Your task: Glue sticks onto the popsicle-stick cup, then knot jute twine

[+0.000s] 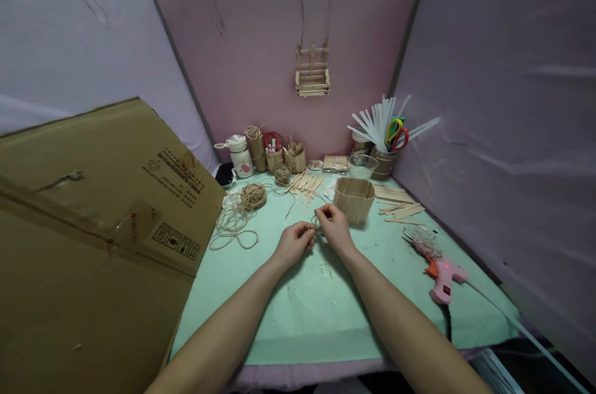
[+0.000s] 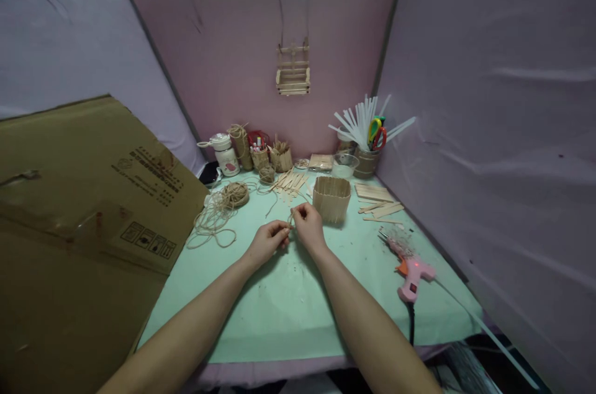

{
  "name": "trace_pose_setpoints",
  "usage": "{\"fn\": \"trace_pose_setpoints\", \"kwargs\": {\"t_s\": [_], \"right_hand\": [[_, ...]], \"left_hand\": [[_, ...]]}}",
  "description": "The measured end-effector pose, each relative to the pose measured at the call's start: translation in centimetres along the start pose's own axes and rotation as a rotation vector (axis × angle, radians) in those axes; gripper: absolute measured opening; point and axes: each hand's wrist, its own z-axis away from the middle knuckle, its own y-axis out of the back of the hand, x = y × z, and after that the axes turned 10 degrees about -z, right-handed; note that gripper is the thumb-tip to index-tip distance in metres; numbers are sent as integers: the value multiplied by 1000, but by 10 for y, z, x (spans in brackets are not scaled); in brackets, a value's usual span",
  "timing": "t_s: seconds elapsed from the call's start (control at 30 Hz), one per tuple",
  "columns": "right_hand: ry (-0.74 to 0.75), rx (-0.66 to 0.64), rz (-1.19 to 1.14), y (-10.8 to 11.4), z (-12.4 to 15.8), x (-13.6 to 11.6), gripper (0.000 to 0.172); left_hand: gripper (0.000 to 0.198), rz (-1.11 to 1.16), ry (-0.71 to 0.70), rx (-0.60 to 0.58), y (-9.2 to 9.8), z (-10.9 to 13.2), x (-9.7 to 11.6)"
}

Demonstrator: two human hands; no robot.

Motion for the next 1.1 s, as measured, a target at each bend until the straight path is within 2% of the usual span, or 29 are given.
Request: {"fn": "trace_pose_setpoints", "kwargs": {"t_s": [0.13, 0.3, 0.4, 0.53, 0.6, 0.7, 0.87, 1.1], "right_hand": [[-13, -107, -68, 0, 0, -2, 13], [62, -155, -60, 1, 0, 2, 34], [144, -223, -32, 0, 2, 2, 39], [173, -297, 3, -1, 4, -1, 24], [141, -298, 28, -1, 5, -4, 17], [83, -279, 58, -1, 6, -8, 19], [77, -267, 63, -2, 8, -9, 22], [-22, -73, 73, 0, 5, -4, 25]], "left_hand": [[32, 131, 41, 18, 3, -2, 1], [28, 232, 25, 28, 9, -2, 7], [29, 283, 26, -30, 10, -1, 8], [31, 373, 73, -149, 13, 1, 9], [33, 417, 106, -180, 16, 1, 10], [38, 455, 157, -184, 21, -1, 9], [44, 408, 186, -139, 24, -3, 7], [42, 345, 120, -157, 19, 1, 13]]}}
